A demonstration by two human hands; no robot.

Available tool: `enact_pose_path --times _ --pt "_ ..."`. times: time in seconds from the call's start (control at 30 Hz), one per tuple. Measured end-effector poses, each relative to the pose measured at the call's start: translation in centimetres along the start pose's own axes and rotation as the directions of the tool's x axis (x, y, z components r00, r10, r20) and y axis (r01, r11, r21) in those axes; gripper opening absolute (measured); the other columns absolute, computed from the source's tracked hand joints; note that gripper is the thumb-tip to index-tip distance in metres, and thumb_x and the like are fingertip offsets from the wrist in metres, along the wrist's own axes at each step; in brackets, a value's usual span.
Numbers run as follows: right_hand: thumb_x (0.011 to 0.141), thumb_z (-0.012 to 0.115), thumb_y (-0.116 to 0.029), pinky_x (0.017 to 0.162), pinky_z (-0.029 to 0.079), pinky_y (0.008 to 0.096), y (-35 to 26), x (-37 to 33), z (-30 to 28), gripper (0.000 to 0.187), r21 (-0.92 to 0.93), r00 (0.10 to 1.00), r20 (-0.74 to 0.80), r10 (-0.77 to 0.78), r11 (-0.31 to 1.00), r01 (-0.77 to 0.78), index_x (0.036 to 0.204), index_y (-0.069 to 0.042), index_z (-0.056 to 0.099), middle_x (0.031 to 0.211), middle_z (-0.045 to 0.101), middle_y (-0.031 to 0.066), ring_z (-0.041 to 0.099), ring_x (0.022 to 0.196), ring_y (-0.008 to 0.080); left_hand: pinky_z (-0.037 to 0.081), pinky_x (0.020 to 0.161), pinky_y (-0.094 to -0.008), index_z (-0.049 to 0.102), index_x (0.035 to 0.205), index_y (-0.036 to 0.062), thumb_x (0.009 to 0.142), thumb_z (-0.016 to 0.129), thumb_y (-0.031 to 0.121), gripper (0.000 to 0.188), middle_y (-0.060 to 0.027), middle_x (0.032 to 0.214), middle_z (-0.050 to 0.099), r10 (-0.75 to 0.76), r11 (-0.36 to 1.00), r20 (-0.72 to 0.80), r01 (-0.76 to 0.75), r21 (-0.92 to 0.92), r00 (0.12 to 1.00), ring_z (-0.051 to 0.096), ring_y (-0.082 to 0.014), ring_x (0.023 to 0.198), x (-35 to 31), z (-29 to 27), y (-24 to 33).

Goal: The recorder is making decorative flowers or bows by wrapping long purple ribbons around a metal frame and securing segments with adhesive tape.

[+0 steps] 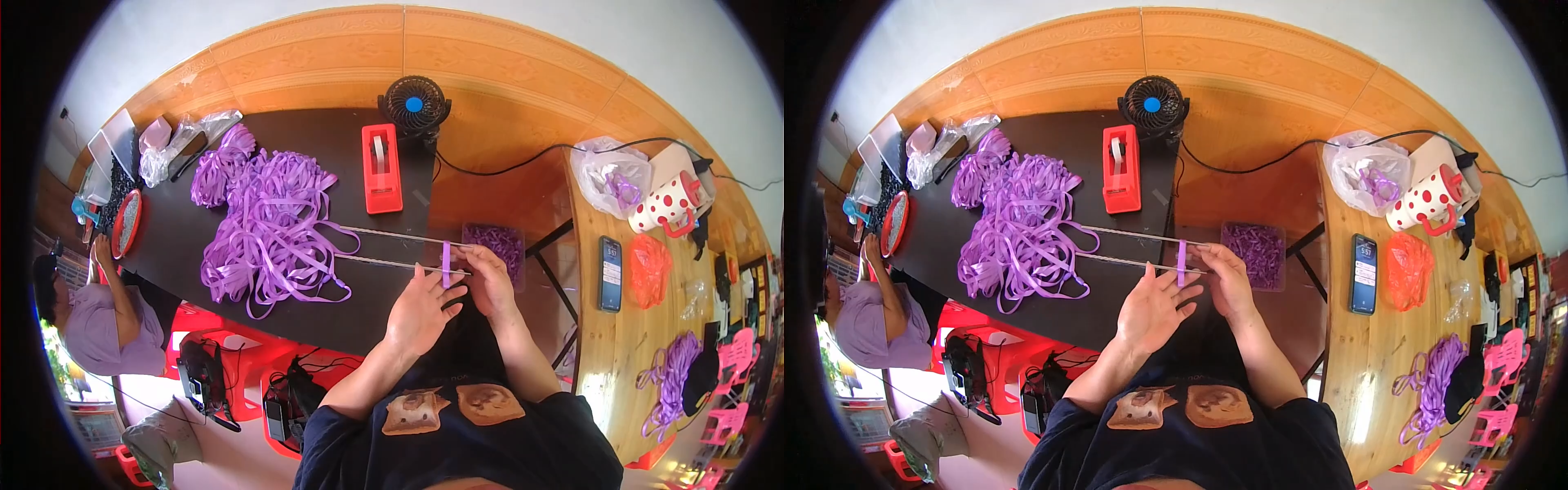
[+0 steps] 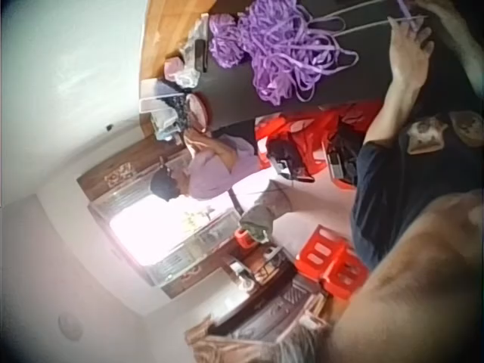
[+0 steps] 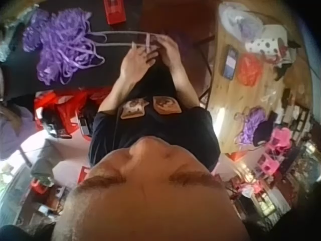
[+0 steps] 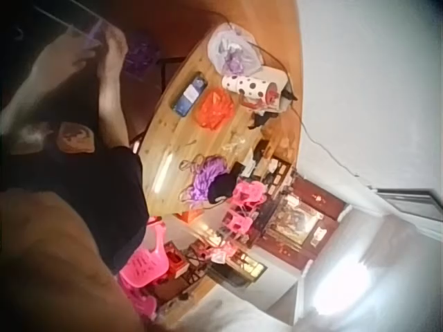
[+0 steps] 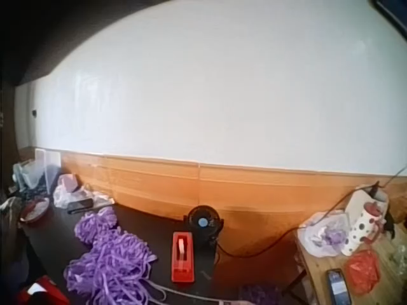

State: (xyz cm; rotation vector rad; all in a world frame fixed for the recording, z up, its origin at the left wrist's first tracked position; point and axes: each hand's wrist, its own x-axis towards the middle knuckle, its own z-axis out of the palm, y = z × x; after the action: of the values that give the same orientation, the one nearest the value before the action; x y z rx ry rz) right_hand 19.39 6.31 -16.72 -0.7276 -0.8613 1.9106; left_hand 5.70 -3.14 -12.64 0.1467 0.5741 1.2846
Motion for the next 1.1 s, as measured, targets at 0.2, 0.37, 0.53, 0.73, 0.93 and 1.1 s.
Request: enact_pose_path --times 0.2,0.37,0.53,0.73,0.93,1.1 --pt "0.093 0.05 -0.013 0.09 0.046 0.0354 1.2 -0.4 -0.3 0.023 0.052 0.995 0.102 -0.006 0.999 0.001 0.109 -0.001 0.061 0.113 0.062 0.0124 0.058 0.103 0.021 0.035 0.092 -0.037 0.043 0.131 0.0026 0.097 0.03 0.054 0.063 -0.0104 0.127 0.05 0.001 1.0 -0.001 -0.001 -0.011 1.0 0.047 -0.0243 0.113 0.0 0.0 -0.1" --pt "0.095 0.049 -0.017 0.087 0.047 0.033 1.7 -0.1 -0.2 0.022 -0.003 0.992 0.106 -0.073 0.997 0.074 0.105 0.0 0.061 0.112 0.062 0.0137 0.059 0.097 0.0199 0.035 0.092 -0.0367 0.042 0.132 0.0023 0.097 0.031 0.054 0.064 -0.0105 0.127 0.05 0.002 1.0 -0.006 -0.003 -0.011 1.0 0.046 -0.0242 0.113 -0.1 0.0 -0.1" --pt "0.096 0.049 -0.02 0.084 0.048 0.0332 1.8 0.4 0.0 0.023 -0.073 0.989 0.064 -0.133 0.988 0.138 0.088 -0.002 0.059 0.112 0.062 0.0155 0.06 0.093 0.0197 0.035 0.092 -0.0363 0.042 0.132 0.0024 0.097 0.031 0.054 0.064 -0.0105 0.128 0.049 0.0 1.0 0.002 0.0 0.001 1.0 0.046 -0.0238 0.114 -0.1 0.0 -0.1" --pt "0.094 0.05 -0.02 0.088 0.046 0.034 1.5 0.2 -0.3 0.023 0.049 0.993 -0.025 -0.117 0.992 0.119 0.093 0.0 0.061 0.107 0.063 0.0136 0.058 0.095 0.0195 0.035 0.092 -0.0361 0.043 0.131 0.003 0.097 0.03 0.054 0.063 -0.0102 0.127 0.05 -0.004 1.0 0.013 0.004 -0.009 1.0 0.046 -0.0238 0.113 0.1 -0.1 -0.1" --pt "0.093 0.051 -0.014 0.086 0.046 0.0316 1.3 -0.2 0.3 0.028 -0.021 0.996 0.038 -0.082 0.996 0.082 0.112 0.004 0.059 0.105 0.063 0.0095 0.059 0.094 0.0177 0.035 0.092 -0.0362 0.044 0.13 0.0035 0.097 0.03 0.054 0.062 -0.0094 0.126 0.05 0.003 1.0 0.011 -0.003 -0.011 1.0 0.046 -0.0237 0.113 0.0 -0.2 -0.2" --pt "0.092 0.051 -0.008 0.081 0.048 0.0272 2.5 -0.2 0.0 0.022 -0.062 0.987 0.042 -0.152 0.986 0.154 0.109 0.002 0.06 0.103 0.063 0.0078 0.06 0.088 0.0143 0.035 0.091 -0.0362 0.044 0.13 0.0041 0.097 0.029 0.054 0.061 -0.0086 0.126 0.05 0.002 1.0 0.009 -0.002 -0.016 1.0 0.047 -0.0232 0.112 0.1 -0.2 -0.3"
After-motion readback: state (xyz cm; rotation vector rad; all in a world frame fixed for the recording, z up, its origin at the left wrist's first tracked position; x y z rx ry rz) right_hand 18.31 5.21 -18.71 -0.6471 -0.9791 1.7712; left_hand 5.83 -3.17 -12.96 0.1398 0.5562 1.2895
